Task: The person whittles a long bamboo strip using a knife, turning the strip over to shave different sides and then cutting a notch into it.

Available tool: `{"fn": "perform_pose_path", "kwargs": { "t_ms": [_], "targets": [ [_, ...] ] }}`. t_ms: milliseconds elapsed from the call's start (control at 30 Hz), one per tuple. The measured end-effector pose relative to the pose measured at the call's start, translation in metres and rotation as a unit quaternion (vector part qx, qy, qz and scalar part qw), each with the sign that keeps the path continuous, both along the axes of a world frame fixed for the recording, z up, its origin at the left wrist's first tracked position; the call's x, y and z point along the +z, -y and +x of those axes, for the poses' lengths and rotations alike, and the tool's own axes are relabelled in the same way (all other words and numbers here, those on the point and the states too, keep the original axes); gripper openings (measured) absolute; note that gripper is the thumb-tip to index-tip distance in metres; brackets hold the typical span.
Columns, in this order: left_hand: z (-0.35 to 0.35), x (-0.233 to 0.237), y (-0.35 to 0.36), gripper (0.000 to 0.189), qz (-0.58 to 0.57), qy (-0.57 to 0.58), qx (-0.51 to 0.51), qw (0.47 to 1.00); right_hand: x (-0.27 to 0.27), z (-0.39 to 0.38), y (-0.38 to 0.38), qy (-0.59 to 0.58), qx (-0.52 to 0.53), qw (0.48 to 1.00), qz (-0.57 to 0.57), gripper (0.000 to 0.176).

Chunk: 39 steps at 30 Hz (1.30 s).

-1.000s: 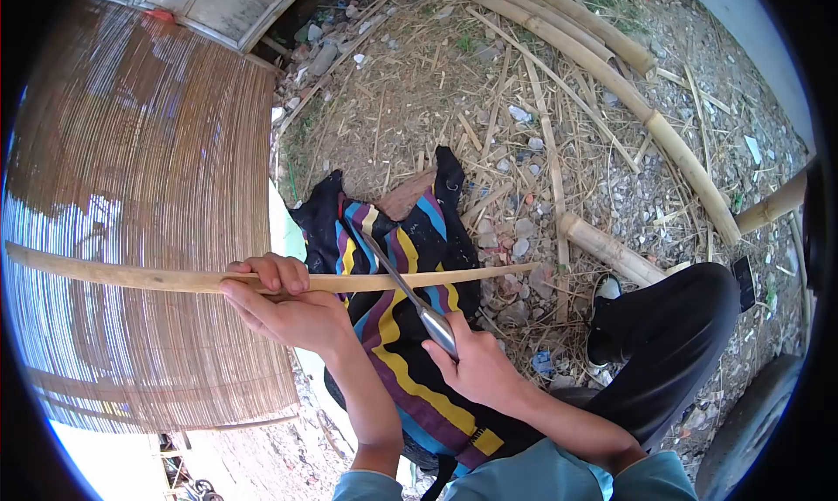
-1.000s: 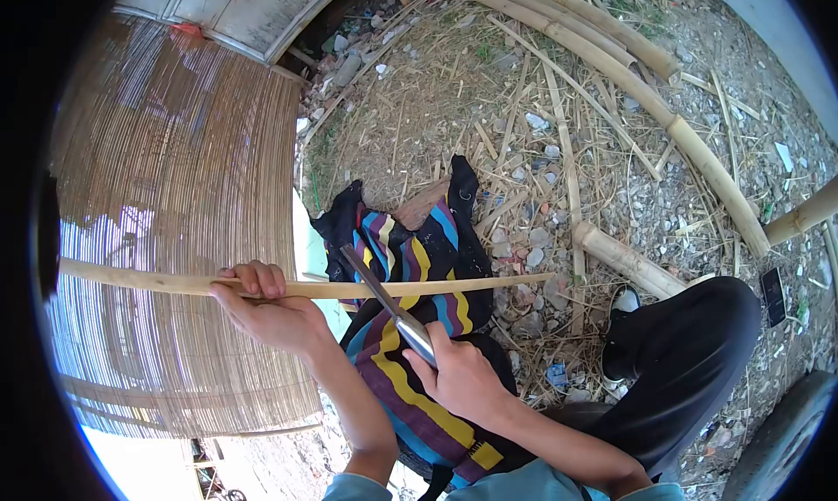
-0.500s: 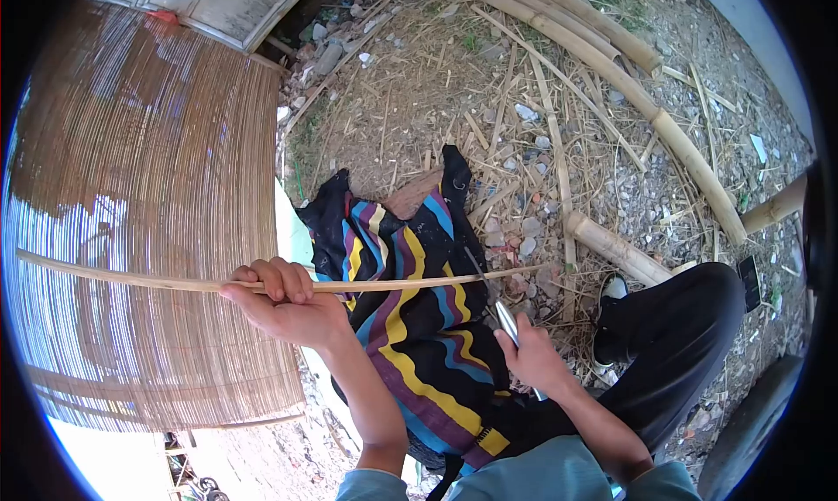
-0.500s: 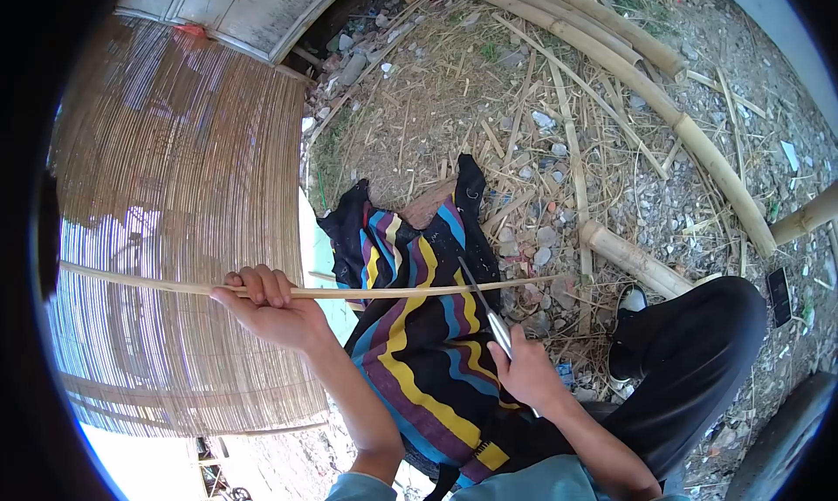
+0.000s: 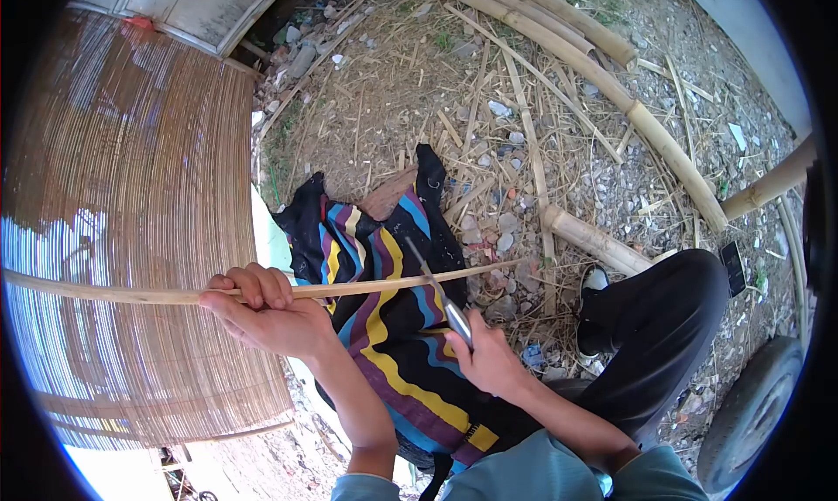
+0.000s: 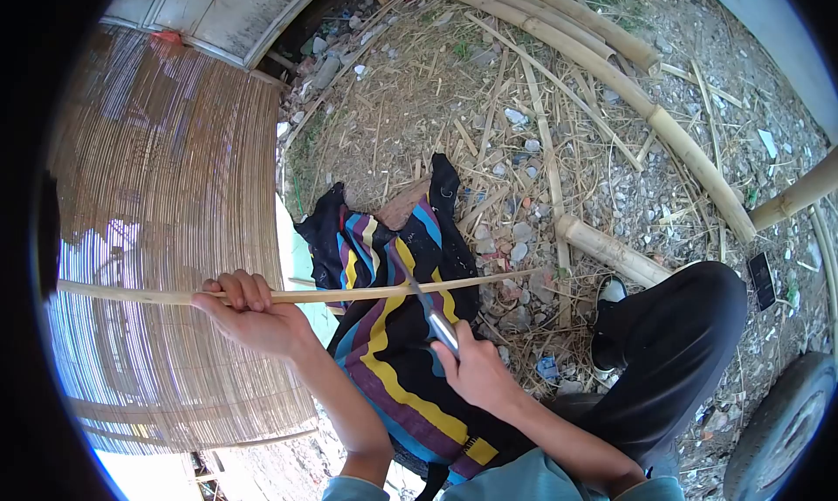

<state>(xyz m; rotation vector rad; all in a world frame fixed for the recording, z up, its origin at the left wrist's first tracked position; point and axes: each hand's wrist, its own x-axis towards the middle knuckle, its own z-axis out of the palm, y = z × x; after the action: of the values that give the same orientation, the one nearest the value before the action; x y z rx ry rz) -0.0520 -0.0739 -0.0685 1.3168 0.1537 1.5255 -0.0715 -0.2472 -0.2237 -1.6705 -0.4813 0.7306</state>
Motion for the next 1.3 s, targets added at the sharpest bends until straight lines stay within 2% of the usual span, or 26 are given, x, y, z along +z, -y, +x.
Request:
{"fn": "perform_pose_path", "kwargs": {
  "t_ms": [67, 133, 200, 233, 300, 433, 500, 533, 600, 633, 700, 767, 800, 867, 933, 967, 1033, 1100, 1167, 1233, 1300],
  "targets": [
    [-0.003, -0.002, -0.011, 0.033, -0.007, 0.002, 0.004, 1.0, -0.039, 0.005, 0.011, 0.017, -0.03, 0.996, -0.077, 0.03],
    [-0.004, -0.002, -0.016, 0.033, -0.017, 0.007, 0.006, 1.0, -0.098, 0.01, 0.026, -0.033, -0.041, 0.986, -0.161, 0.032],
    [-0.004, -0.003, -0.017, 0.032, -0.019, 0.005, 0.008, 1.0, -0.16, 0.0, 0.036, -0.058, -0.065, 0.981, -0.175, 0.033],
    [-0.002, -0.002, -0.017, 0.032, -0.019, 0.011, 0.004, 1.0, -0.162, 0.003, 0.034, -0.084, -0.09, 0.975, -0.184, 0.033],
    [-0.003, -0.002, -0.016, 0.031, -0.015, 0.014, -0.005, 1.0, -0.146, 0.004, 0.033, -0.064, -0.092, 0.975, -0.194, 0.036],
    [-0.006, -0.003, -0.021, 0.032, -0.028, 0.021, -0.035, 0.999, -0.065, 0.013, 0.02, -0.065, -0.051, 0.99, -0.114, 0.034],
    [-0.007, -0.003, -0.022, 0.033, -0.03, 0.029, -0.05, 0.998, -0.034, 0.013, 0.013, -0.023, 0.0, 0.999, -0.026, 0.032],
    [-0.008, -0.003, -0.023, 0.033, -0.028, 0.028, -0.049, 0.998, -0.017, 0.014, 0.009, -0.023, 0.001, 0.999, -0.024, 0.032],
    [-0.011, -0.003, -0.024, 0.036, -0.015, 0.046, -0.138, 0.989, 0.007, 0.015, 0.004, 0.031, 0.039, 0.998, 0.025, 0.032],
    [-0.012, -0.003, -0.026, 0.036, -0.014, 0.044, -0.138, 0.989, 0.007, 0.017, 0.002, 0.029, 0.039, 0.998, 0.026, 0.032],
    [-0.017, -0.003, -0.031, 0.038, 0.004, 0.047, -0.261, 0.964, 0.004, 0.018, -0.001, 0.072, 0.033, 0.995, -0.061, 0.033],
    [-0.02, -0.004, -0.03, 0.039, 0.006, 0.046, -0.258, 0.965, -0.037, 0.016, 0.007, 0.03, 0.004, 0.995, -0.094, 0.034],
    [-0.021, -0.004, -0.03, 0.04, 0.007, 0.05, -0.257, 0.965, -0.057, 0.017, 0.017, 0.003, -0.006, 0.989, -0.15, 0.036],
    [-0.019, -0.003, -0.025, 0.04, -0.009, 0.055, -0.232, 0.971, -0.107, 0.007, 0.027, -0.002, -0.037, 0.988, -0.149, 0.036],
    [-0.019, -0.005, -0.022, 0.04, -0.029, 0.056, -0.203, 0.977, -0.116, 0.007, 0.03, -0.011, -0.064, 0.986, -0.152, 0.036],
    [-0.018, -0.005, -0.023, 0.04, -0.026, 0.046, -0.172, 0.984, -0.121, 0.004, 0.027, -0.051, -0.061, 0.987, -0.139, 0.034],
    [-0.016, -0.004, -0.025, 0.04, -0.02, 0.036, -0.146, 0.988, -0.1, 0.005, 0.018, -0.093, -0.061, 0.986, -0.123, 0.032],
    [-0.015, -0.003, -0.024, 0.04, -0.028, 0.044, -0.141, 0.989, -0.044, 0.009, 0.019, -0.016, 0.005, 0.997, -0.069, 0.031],
    [-0.015, -0.003, -0.022, 0.04, -0.031, 0.045, -0.14, 0.989, -0.032, 0.002, 0.011, -0.001, 0.012, 0.999, 0.033, 0.029],
    [-0.015, -0.003, -0.023, 0.04, -0.031, 0.047, -0.141, 0.988, -0.026, 0.003, 0.01, -0.008, 0.017, 1.0, 0.021, 0.029],
    [-0.017, -0.004, -0.028, 0.04, -0.033, 0.038, -0.144, 0.988, -0.044, 0.007, 0.01, 0.016, -0.008, 0.999, -0.051, 0.03]
  ]
}}
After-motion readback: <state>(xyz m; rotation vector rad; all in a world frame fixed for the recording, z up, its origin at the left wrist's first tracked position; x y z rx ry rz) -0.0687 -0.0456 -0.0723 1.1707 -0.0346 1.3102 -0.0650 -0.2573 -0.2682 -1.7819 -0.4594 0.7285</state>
